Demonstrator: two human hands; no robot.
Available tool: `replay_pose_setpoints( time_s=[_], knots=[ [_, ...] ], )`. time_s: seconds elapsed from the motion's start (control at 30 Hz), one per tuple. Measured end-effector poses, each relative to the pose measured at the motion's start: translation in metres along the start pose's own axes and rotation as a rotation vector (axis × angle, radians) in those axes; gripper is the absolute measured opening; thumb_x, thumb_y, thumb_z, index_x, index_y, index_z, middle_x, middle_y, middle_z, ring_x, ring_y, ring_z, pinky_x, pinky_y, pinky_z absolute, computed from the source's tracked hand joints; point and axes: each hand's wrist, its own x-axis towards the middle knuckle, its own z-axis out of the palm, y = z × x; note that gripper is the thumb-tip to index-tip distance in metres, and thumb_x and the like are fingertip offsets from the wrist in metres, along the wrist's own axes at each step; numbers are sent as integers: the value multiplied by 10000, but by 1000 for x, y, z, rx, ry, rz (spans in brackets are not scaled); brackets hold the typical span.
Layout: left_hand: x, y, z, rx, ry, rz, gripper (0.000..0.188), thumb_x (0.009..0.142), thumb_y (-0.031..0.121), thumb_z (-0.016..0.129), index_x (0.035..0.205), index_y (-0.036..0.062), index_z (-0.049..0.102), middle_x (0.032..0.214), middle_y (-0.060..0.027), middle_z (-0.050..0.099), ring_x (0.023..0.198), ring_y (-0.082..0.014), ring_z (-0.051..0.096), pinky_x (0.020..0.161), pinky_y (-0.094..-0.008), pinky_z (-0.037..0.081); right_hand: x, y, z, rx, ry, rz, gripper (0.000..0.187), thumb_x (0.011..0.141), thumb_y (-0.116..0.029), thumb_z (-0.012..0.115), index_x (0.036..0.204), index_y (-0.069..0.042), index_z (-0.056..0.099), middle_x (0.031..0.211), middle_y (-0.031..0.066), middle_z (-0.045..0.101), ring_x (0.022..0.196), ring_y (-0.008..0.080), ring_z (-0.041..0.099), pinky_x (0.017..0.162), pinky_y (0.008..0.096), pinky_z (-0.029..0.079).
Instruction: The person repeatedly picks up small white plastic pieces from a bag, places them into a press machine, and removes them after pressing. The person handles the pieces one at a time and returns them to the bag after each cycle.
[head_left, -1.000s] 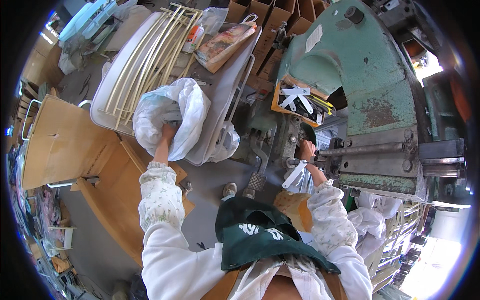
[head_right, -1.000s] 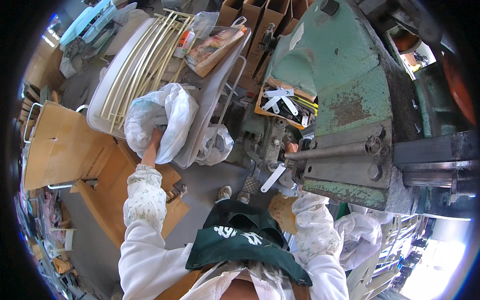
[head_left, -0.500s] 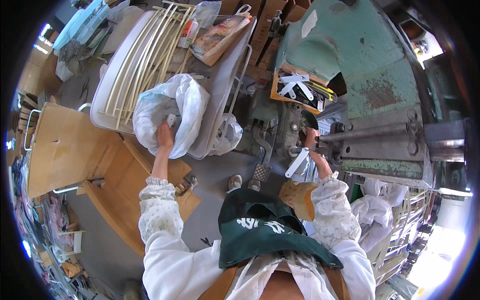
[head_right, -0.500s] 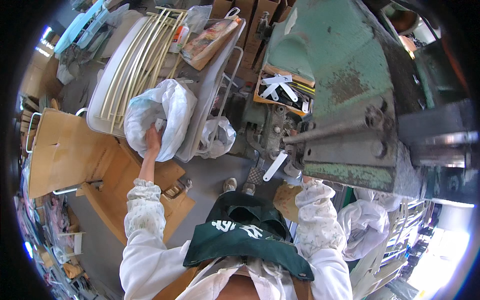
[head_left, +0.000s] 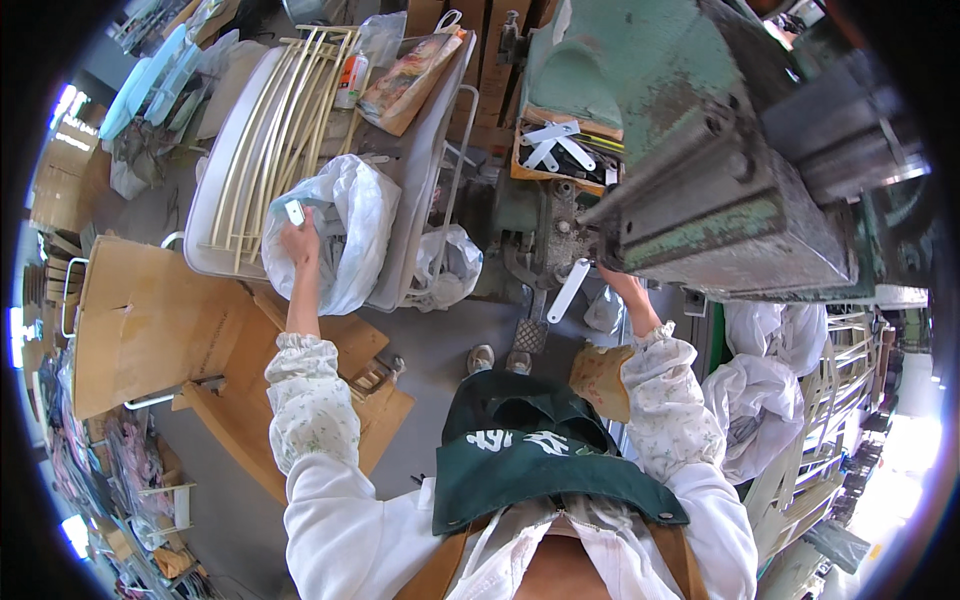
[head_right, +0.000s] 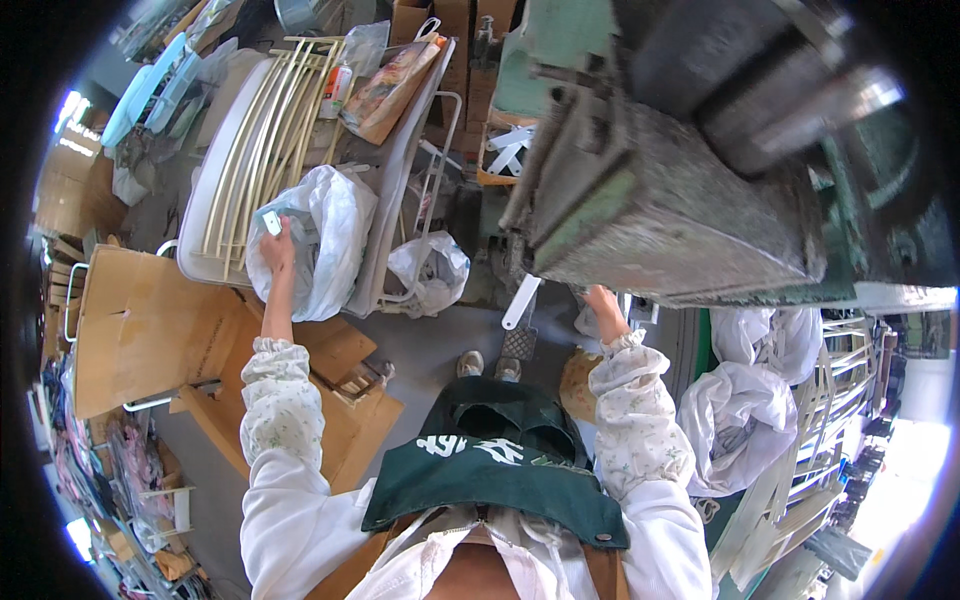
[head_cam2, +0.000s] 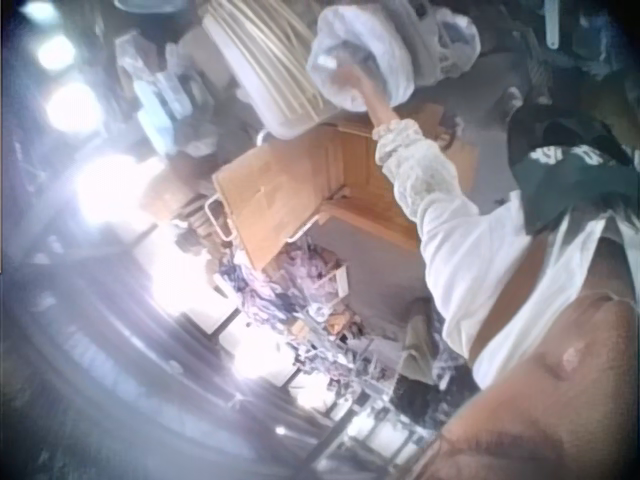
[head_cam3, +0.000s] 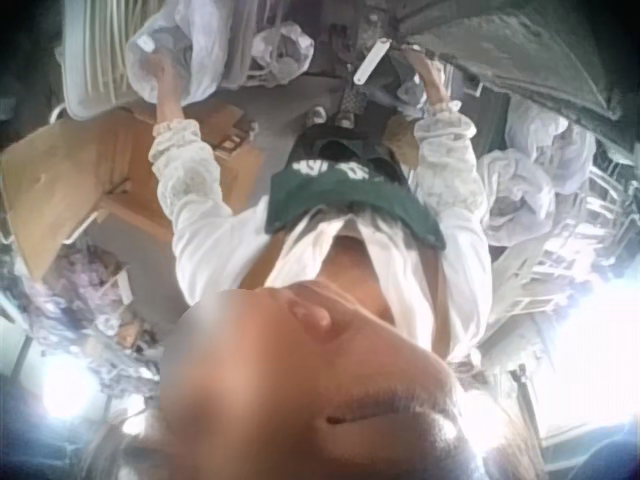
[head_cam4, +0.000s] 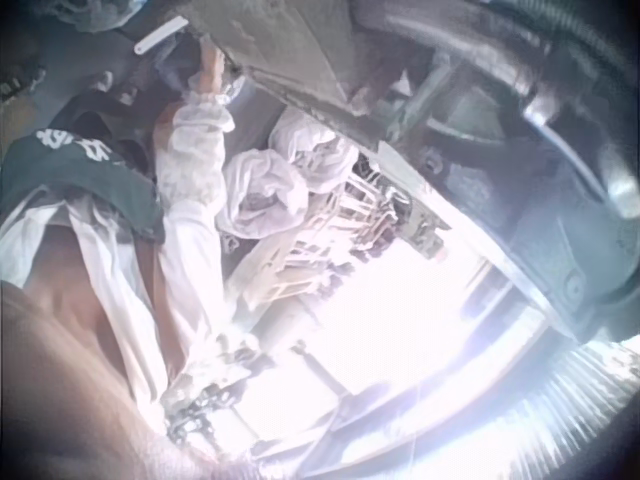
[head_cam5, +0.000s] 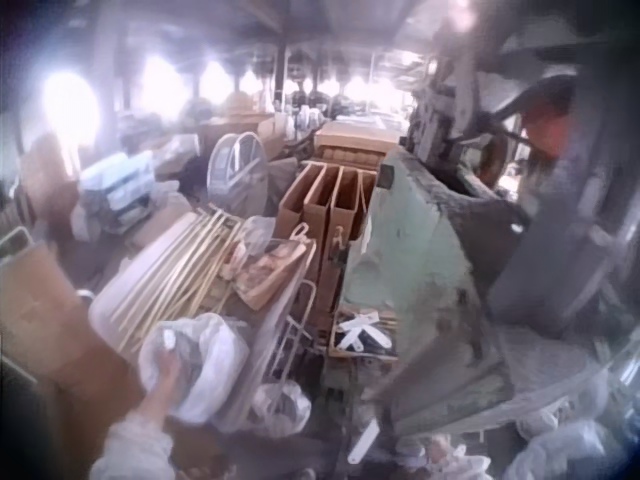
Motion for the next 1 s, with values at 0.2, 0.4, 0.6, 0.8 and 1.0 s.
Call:
replay_pose_setpoints(
  time_s=[0.2,0.4,0.6,0.8,1.0],
  knots=[
    [3,17,-10,-543,72,-41,248,877,217,627,914,-28,642,719,-135,647,606,-248,627,509,-349,452,20,-42,-44,185,-132,137,222,851,-168,608,1021,-30,571,967,88,541,877,184,495,741,331,394],
    [-135,176,-73,-1308,-770,-826,228,871,117,567,1037,-36,541,697,-68,531,476,-109,439,426,-224,370,9,-119,-114,1207,-80,617,76,785,-106,714,755,-62,659,633,-1,541,559,85,470,485,265,341],
    [-228,276,-98,-1535,-1140,-790,378,879,62,525,1231,-66,477,1062,-208,605,863,-240,631,741,-332,529,28,-160,-122,1139,-72,449,143,775,-144,733,779,-21,661,647,-12,550,555,81,453,489,249,359],
    [-254,314,-135,-1337,-1182,-628,326,904,88,554,1185,-71,509,1122,-246,603,914,-290,656,811,-366,551,31,-180,-148,1084,15,336,194,784,-123,727,905,-12,624,782,9,615,633,90,517,553,249,424],
    [-270,319,-134,-1289,-1310,-527,298,907,147,587,1108,-71,561,1037,-206,644,796,-226,663,647,-278,515,-7,-176,-167,1031,-264,221,163,785,-105,732,878,9,663,709,22,643,675,71,558,618,271,475]
  ],
)
